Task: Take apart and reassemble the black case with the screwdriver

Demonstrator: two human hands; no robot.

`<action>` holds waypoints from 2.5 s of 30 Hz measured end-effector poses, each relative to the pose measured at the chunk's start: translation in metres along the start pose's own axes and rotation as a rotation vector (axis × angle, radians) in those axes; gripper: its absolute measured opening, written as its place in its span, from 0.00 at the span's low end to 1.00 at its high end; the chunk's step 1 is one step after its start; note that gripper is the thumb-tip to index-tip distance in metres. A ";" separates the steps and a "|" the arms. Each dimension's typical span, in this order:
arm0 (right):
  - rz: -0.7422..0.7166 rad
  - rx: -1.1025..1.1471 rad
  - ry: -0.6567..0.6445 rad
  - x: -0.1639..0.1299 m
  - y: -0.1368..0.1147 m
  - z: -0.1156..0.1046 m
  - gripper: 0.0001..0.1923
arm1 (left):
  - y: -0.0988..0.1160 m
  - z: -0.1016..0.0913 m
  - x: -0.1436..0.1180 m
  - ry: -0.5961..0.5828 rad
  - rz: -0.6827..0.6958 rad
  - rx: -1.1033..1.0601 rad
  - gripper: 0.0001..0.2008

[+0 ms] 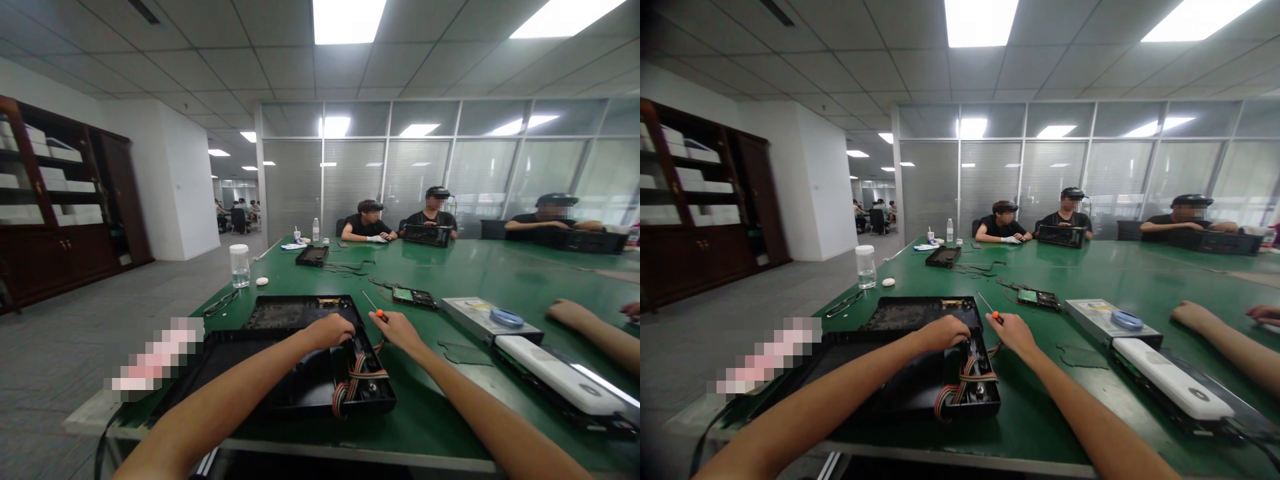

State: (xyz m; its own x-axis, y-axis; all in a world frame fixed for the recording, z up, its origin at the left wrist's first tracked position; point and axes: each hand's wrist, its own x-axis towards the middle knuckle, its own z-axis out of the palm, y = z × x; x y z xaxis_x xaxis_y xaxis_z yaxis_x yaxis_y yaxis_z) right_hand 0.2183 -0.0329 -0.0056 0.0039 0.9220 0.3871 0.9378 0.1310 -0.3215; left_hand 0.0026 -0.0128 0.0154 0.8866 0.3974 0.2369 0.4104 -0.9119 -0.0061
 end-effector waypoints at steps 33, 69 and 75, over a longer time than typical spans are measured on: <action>-0.022 1.113 -0.232 0.008 0.024 -0.041 0.21 | -0.006 0.018 -0.003 0.083 -0.049 -0.215 0.09; -0.400 -0.105 0.213 -0.016 -0.024 -0.069 0.18 | -0.004 0.026 -0.005 0.087 -0.198 -0.313 0.10; -0.474 -0.376 -0.059 -0.017 -0.073 -0.109 0.17 | -0.005 0.027 -0.006 0.104 -0.211 -0.326 0.10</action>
State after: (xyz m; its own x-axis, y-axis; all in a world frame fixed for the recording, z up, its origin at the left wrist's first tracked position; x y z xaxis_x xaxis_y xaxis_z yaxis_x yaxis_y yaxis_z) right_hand 0.1872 -0.0977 0.1056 -0.4535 0.8146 0.3615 0.8910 0.4048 0.2055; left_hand 0.0014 -0.0080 -0.0122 0.7565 0.5824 0.2975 0.4771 -0.8026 0.3580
